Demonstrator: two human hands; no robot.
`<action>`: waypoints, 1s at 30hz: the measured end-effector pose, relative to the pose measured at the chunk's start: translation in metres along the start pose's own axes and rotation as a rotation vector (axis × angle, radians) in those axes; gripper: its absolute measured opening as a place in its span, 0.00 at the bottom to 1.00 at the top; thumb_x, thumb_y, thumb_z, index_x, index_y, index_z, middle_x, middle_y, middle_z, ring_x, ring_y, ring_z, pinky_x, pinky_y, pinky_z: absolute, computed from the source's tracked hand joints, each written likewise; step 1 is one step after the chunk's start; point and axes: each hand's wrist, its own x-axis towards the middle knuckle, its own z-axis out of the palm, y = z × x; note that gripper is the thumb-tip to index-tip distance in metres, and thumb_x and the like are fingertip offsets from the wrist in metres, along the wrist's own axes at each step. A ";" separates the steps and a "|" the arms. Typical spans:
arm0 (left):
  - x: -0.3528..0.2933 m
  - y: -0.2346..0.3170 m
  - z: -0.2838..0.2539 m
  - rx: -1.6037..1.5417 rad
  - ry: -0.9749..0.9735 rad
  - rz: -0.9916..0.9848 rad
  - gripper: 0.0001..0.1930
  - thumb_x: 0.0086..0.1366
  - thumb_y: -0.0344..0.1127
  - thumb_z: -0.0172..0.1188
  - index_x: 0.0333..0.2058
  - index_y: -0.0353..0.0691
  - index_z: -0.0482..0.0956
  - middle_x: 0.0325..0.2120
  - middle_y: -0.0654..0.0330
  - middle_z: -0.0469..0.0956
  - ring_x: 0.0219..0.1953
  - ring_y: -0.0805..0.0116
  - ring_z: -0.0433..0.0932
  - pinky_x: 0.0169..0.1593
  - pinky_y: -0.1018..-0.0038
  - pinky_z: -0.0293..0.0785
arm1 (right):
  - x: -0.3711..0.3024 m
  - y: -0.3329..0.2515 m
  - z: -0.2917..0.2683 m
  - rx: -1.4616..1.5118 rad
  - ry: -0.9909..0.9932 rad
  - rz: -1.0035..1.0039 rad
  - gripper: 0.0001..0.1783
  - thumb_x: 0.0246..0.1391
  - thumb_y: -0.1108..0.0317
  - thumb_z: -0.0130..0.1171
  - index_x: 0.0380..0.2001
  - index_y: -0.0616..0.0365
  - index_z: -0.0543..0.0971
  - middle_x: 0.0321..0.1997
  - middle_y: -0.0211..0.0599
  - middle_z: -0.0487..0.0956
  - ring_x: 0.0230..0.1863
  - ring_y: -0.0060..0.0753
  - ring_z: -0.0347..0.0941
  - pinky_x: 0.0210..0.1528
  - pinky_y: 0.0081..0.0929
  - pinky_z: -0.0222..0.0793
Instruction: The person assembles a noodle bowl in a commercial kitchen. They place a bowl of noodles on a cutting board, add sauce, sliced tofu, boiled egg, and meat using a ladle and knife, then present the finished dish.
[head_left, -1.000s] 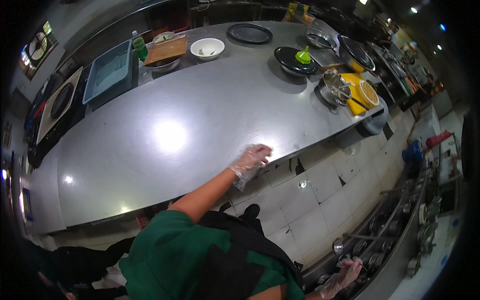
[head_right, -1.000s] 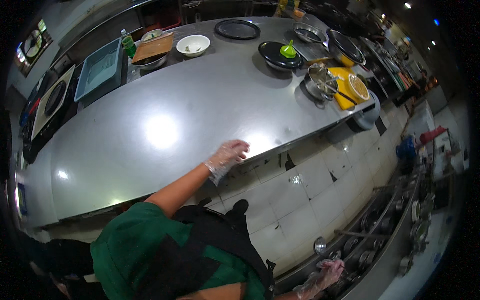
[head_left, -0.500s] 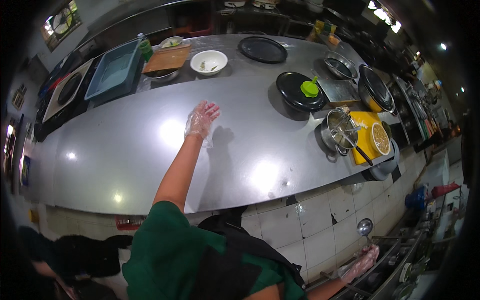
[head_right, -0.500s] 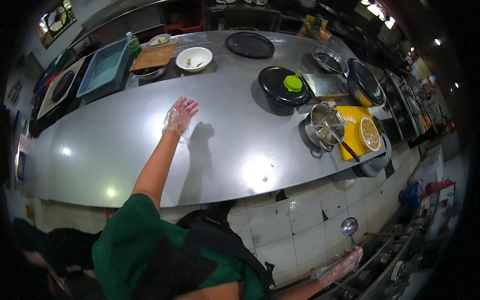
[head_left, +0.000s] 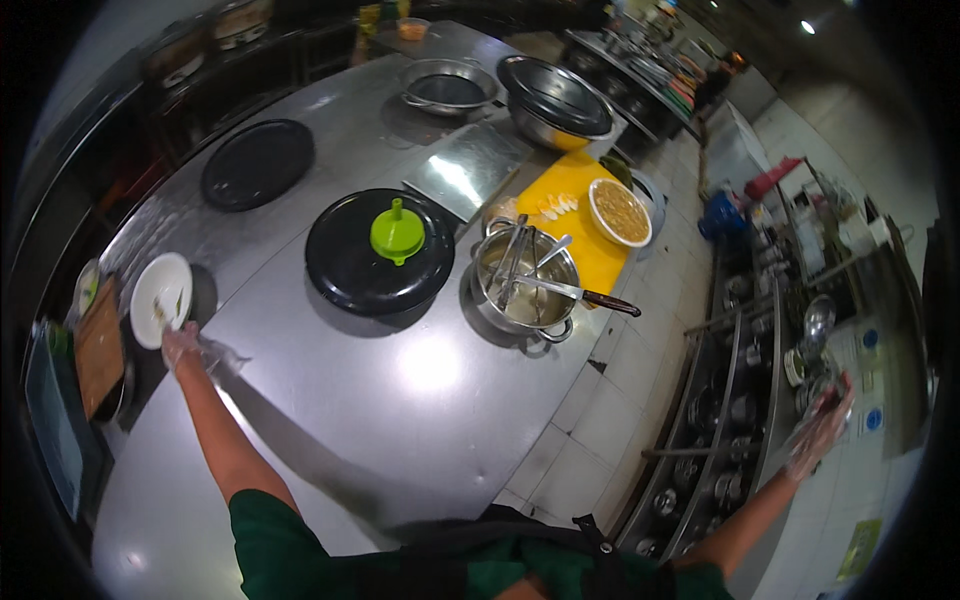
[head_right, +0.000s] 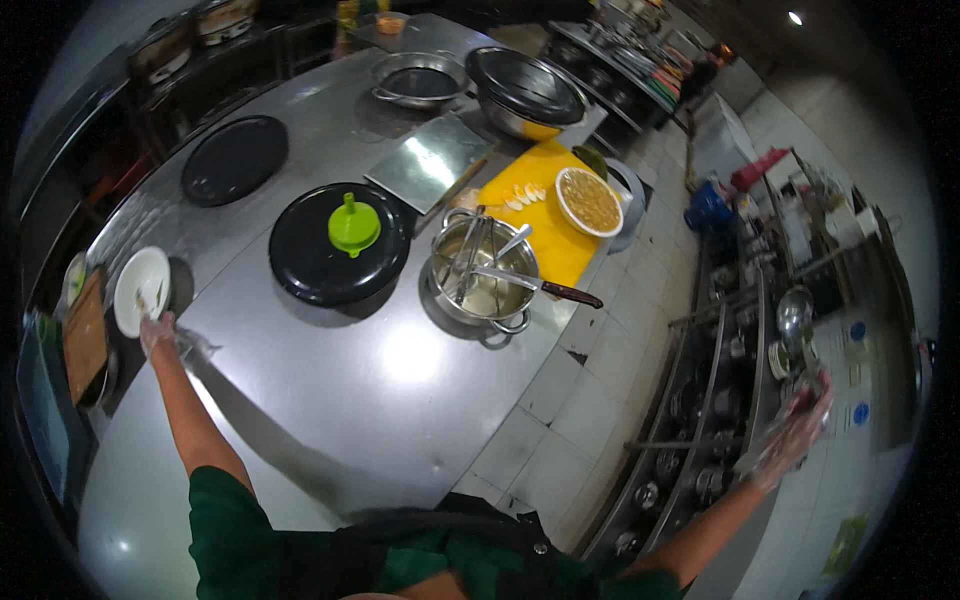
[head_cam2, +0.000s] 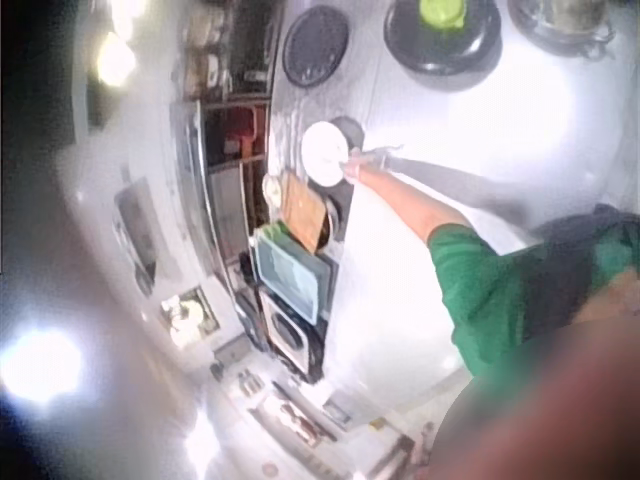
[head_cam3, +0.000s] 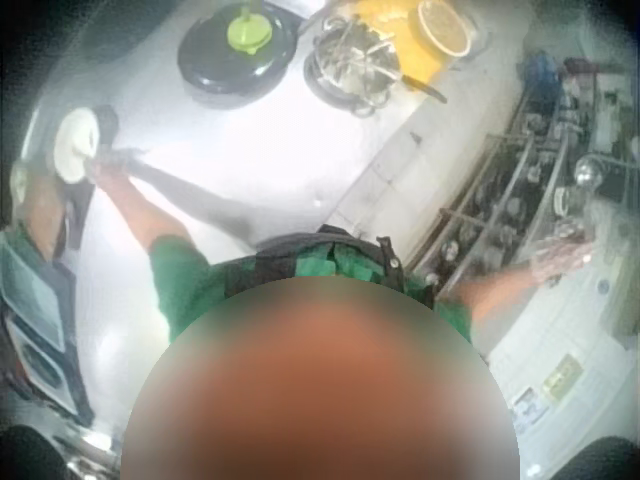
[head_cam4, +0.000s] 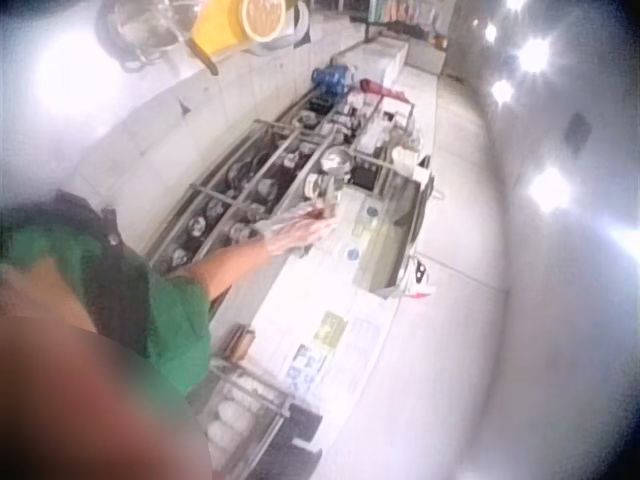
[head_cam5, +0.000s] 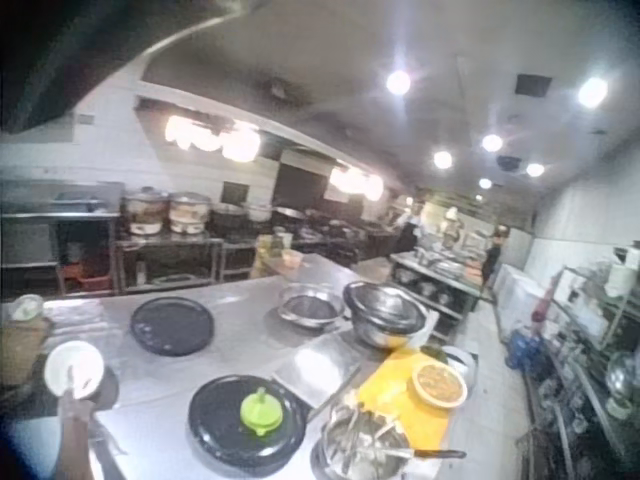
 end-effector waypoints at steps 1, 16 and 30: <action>0.010 -0.001 0.003 0.023 0.000 -0.018 0.26 0.71 0.47 0.50 0.58 0.32 0.65 0.46 0.48 0.72 0.48 0.51 0.74 0.47 0.58 0.74 | 0.022 0.005 -0.009 -0.039 -0.017 0.022 0.23 0.67 0.52 0.49 0.50 0.60 0.77 0.29 0.25 0.73 0.29 0.16 0.65 0.31 0.16 0.61; -0.004 0.060 0.008 1.235 0.069 0.397 0.26 0.60 0.45 0.55 0.44 0.22 0.73 0.38 0.39 0.78 0.42 0.42 0.78 0.51 0.56 0.76 | 0.000 0.099 0.050 0.057 -0.309 0.366 0.17 0.67 0.56 0.51 0.41 0.61 0.78 0.25 0.30 0.75 0.21 0.16 0.68 0.24 0.14 0.64; -0.350 0.110 0.085 0.036 -0.207 0.028 0.39 0.46 0.28 0.50 0.61 0.24 0.59 0.53 0.39 0.69 0.52 0.41 0.75 0.53 0.49 0.79 | 0.094 0.280 0.150 0.239 -0.524 0.365 0.13 0.65 0.60 0.53 0.39 0.61 0.77 0.28 0.36 0.78 0.26 0.23 0.75 0.28 0.20 0.71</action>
